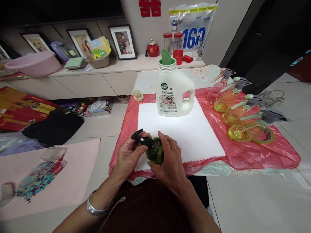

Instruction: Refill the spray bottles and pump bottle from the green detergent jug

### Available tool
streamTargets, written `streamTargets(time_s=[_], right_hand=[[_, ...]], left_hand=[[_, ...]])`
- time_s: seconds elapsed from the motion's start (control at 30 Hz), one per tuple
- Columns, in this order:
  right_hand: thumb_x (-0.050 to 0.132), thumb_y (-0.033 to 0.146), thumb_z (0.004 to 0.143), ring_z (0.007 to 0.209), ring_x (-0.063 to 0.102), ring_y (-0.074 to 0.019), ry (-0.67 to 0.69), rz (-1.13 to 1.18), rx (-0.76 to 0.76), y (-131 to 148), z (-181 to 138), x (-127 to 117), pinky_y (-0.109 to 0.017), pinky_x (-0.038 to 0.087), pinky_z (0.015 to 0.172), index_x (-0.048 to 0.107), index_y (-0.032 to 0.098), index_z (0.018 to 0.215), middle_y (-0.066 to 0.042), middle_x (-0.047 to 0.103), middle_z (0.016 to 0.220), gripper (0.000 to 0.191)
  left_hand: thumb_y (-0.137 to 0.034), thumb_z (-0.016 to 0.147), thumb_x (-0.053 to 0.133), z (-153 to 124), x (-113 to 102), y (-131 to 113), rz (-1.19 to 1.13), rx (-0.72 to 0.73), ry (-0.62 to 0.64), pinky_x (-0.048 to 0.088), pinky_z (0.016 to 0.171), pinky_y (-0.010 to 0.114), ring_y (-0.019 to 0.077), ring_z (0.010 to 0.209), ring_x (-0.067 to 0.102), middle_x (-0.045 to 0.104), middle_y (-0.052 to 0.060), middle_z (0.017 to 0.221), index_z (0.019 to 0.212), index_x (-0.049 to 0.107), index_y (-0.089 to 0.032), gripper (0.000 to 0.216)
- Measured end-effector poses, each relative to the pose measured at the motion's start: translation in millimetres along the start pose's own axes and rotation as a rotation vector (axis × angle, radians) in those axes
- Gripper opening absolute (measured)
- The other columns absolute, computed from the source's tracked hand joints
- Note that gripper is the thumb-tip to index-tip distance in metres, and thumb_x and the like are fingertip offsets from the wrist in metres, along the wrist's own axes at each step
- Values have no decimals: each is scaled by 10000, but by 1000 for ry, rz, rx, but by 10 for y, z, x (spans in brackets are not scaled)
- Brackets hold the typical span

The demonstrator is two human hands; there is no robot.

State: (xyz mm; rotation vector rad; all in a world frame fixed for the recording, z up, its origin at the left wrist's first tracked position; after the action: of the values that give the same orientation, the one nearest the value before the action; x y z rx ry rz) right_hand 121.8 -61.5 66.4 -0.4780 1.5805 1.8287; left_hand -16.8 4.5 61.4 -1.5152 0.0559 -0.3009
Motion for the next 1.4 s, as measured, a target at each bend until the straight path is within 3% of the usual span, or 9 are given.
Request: streamTargets(time_s=[0.23, 0.43, 0.73, 0.97, 1.1, 1.23, 1.3, 1.4], right_hand=[[750, 235, 661, 1274, 520, -300, -9, 23, 8, -17, -5, 8, -526, 480, 1029, 270, 311, 1511, -99, 506, 1413, 979], [740, 225, 660, 1278, 520, -296, -6, 41, -14, 13, -28, 33, -517, 475, 1042, 282, 293, 1509, -110, 504, 1415, 966], [744, 220, 653, 1290, 514, -305, -21, 45, -4, -7, -29, 24, -528, 477, 1040, 273, 303, 1512, -107, 499, 1430, 983], [752, 226, 655, 1273, 526, -291, -12, 68, -31, 52, -38, 18, -505, 492, 1030, 302, 288, 1494, -107, 512, 1417, 954], [751, 213, 647, 1291, 515, -291, -4, 67, -9, 27, -23, 22, -509, 476, 1052, 294, 293, 1497, -101, 508, 1426, 969], [746, 205, 653, 1313, 494, -277, -3, 86, -8, 19, -19, 35, -494, 465, 1067, 266, 303, 1510, -90, 491, 1443, 987], [750, 199, 654, 1303, 500, -267, -8, 96, -15, 27, -23, 33, -487, 465, 1066, 264, 311, 1507, -80, 499, 1431, 988], [767, 200, 647, 1285, 512, -264, -4, 104, -38, 53, -31, 33, -478, 471, 1057, 276, 323, 1500, -71, 503, 1425, 992]], left_hand=[[-276, 832, 731, -44, 144, -32, -127, -25, 99, 553, 909, 317, 193, 1019, 682, 735, 74, 1085, 1094, 675, -201, 278], [-227, 649, 870, -9, 16, -35, -115, 9, -46, 551, 868, 267, 158, 925, 667, 685, 7, 948, 941, 716, -207, 330], [-335, 841, 740, -73, 137, 41, -216, -57, 141, 520, 996, 376, 223, 1095, 665, 723, 81, 1118, 1157, 667, -223, 342], [-295, 648, 898, -31, -19, 2, -80, 19, -43, 529, 880, 259, 180, 982, 638, 648, 21, 982, 948, 739, -210, 350], [-326, 741, 833, -42, 47, 71, -166, -52, 59, 539, 934, 347, 212, 987, 679, 721, 54, 1009, 1087, 709, -214, 384], [-326, 848, 739, -76, 137, 39, -252, -22, 155, 505, 1024, 385, 222, 1100, 663, 715, 80, 1133, 1165, 689, -237, 333], [-330, 795, 796, -71, 129, -5, -241, 26, 133, 520, 985, 335, 213, 1111, 648, 684, 67, 1160, 1128, 707, -243, 356], [-309, 648, 906, -43, 50, -46, -202, 71, 36, 539, 869, 248, 174, 1013, 648, 653, 18, 1047, 989, 735, -236, 388]])
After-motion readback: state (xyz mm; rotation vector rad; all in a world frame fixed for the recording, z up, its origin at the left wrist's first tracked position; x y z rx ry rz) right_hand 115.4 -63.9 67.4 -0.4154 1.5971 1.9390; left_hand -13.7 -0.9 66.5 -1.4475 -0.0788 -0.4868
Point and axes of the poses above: each hand's wrist, its own z-axis towards the middle knuckle, its own x-axis out of the palm, y = z × x, the point moved 10 cm from there along z, towards the middle knuckle
